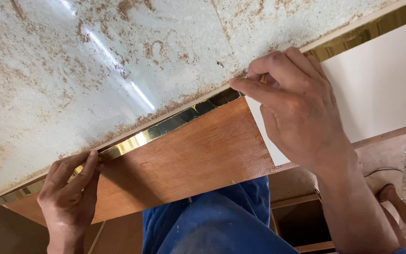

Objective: The person applies a gold-colored decorative trim strip to the edge of a wooden panel, pressing it down by hand and then attaching a white panel piece to the assembly.

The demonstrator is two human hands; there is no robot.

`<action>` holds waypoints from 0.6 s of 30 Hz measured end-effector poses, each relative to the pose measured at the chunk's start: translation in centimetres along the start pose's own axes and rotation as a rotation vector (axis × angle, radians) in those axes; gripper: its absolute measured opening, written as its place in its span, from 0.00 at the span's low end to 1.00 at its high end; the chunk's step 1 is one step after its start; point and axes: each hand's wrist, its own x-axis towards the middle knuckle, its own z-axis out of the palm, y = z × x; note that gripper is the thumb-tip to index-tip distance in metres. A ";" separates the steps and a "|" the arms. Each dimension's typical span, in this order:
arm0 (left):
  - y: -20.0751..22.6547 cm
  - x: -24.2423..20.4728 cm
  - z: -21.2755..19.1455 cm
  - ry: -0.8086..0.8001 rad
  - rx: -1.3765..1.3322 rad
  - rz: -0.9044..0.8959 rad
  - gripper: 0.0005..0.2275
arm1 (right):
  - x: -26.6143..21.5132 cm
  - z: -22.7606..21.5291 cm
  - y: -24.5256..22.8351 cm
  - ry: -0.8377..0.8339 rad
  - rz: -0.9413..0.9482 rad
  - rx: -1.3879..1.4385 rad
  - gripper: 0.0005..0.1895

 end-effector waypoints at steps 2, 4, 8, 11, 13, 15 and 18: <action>-0.1 -0.1 0.1 0.000 0.015 -0.004 0.09 | 0.0 0.0 0.2 -0.003 -0.019 0.003 0.23; -0.2 -0.1 0.1 -0.002 0.028 -0.008 0.09 | -0.2 0.1 0.5 -0.007 -0.035 0.005 0.22; 0.1 0.2 -0.1 -0.019 -0.009 0.016 0.10 | -0.4 0.3 1.0 -0.031 -0.087 -0.076 0.15; 0.4 0.5 -0.2 -0.009 -0.010 0.018 0.10 | -0.1 0.1 1.1 -0.039 -0.134 -0.134 0.13; 0.3 0.4 -0.3 -0.014 -0.010 0.025 0.09 | -0.2 0.0 1.3 -0.051 -0.152 -0.157 0.13; 0.0 0.3 -0.2 -0.019 0.021 0.042 0.10 | -0.5 0.3 1.7 -0.043 -0.162 -0.210 0.18; -0.8 -0.3 0.0 -0.031 0.039 0.022 0.10 | -0.2 0.1 1.3 -0.037 -0.090 -0.060 0.15</action>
